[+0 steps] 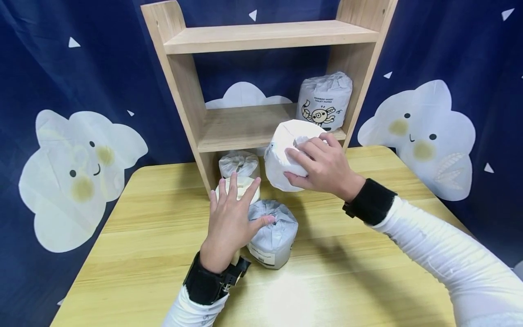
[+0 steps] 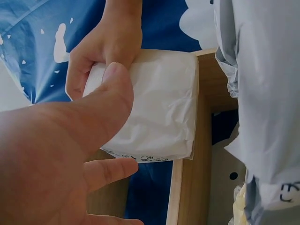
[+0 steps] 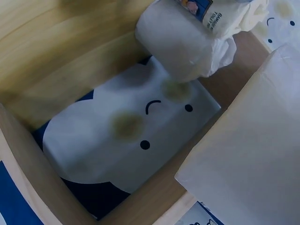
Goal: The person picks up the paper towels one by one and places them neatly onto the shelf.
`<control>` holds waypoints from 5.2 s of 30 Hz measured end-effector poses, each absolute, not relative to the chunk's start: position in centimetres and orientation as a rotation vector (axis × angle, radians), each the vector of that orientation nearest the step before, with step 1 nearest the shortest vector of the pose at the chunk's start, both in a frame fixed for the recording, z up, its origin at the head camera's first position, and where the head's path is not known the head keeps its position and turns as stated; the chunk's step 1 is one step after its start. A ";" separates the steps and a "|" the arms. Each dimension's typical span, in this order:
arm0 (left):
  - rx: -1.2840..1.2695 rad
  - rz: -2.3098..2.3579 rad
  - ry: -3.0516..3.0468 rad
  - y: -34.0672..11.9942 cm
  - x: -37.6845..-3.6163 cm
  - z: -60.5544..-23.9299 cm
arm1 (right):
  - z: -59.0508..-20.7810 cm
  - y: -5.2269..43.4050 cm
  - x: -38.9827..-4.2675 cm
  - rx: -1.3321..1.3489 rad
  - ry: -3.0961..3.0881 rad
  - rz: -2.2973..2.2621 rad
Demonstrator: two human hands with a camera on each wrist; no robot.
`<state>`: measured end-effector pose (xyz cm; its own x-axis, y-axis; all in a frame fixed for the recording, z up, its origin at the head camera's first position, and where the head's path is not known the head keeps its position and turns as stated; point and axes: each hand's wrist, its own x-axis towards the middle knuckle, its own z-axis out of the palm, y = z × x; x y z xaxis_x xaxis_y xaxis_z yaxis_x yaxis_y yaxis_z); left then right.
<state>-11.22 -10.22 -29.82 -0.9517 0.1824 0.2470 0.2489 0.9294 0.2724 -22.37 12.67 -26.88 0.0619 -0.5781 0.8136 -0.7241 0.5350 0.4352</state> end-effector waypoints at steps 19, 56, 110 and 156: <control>-0.338 -0.434 -2.868 -10.0 -11.3 -29.8 | -25.4 12.7 -22.1 1.123 -1.617 0.136; -0.326 -0.444 -2.886 -10.3 -11.2 -29.8 | -23.1 11.5 -23.6 1.078 -1.606 0.153; -0.325 -0.427 -2.848 -10.5 -11.1 -29.7 | -21.4 10.2 -26.1 1.064 -1.654 0.137; -0.315 -0.444 -2.861 -10.6 -11.1 -29.7 | -20.3 8.9 -29.5 1.028 -1.788 0.066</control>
